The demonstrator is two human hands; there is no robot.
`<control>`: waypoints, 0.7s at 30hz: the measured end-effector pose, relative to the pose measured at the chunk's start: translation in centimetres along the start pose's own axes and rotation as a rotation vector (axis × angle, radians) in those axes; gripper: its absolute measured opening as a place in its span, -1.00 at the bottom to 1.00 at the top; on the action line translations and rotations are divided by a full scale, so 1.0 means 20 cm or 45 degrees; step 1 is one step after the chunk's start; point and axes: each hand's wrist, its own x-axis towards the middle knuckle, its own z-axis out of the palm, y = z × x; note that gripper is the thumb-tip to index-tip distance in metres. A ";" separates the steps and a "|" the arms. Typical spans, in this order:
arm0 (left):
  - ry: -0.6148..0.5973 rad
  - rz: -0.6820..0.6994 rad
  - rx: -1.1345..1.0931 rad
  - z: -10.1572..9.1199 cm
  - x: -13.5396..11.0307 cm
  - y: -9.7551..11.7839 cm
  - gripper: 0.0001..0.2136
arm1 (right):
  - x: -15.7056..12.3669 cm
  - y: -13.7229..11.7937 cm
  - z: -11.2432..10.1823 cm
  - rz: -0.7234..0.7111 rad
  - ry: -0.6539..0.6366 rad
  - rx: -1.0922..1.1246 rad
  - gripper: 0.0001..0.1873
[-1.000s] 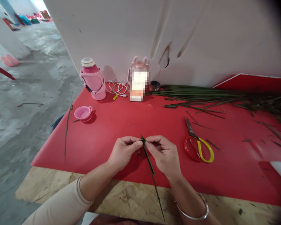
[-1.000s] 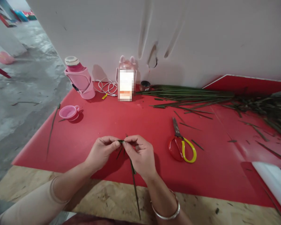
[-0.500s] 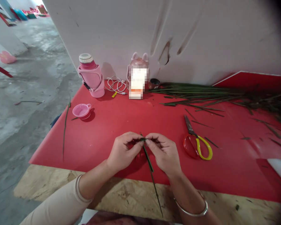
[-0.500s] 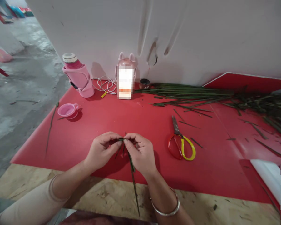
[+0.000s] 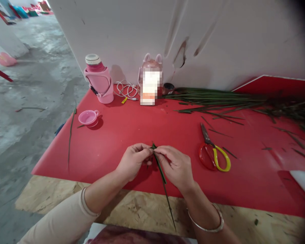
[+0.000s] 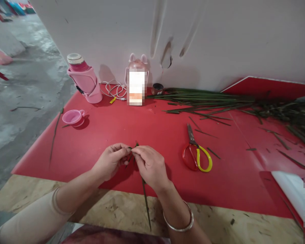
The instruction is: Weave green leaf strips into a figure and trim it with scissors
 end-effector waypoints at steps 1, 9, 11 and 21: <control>0.008 0.001 0.006 0.00 0.00 0.00 -0.91 | 0.00 0.00 0.00 0.066 -0.004 0.039 -0.84; 0.004 0.750 0.730 -0.04 -0.01 0.00 -0.90 | 0.01 0.02 0.04 0.721 0.005 0.821 -0.91; -0.086 1.031 0.950 -0.06 -0.01 0.01 -0.89 | 0.01 0.04 0.05 0.804 0.000 1.020 -0.89; 0.018 0.475 0.538 -0.02 0.00 0.01 -0.82 | -0.01 0.02 0.05 0.133 0.109 0.121 -0.87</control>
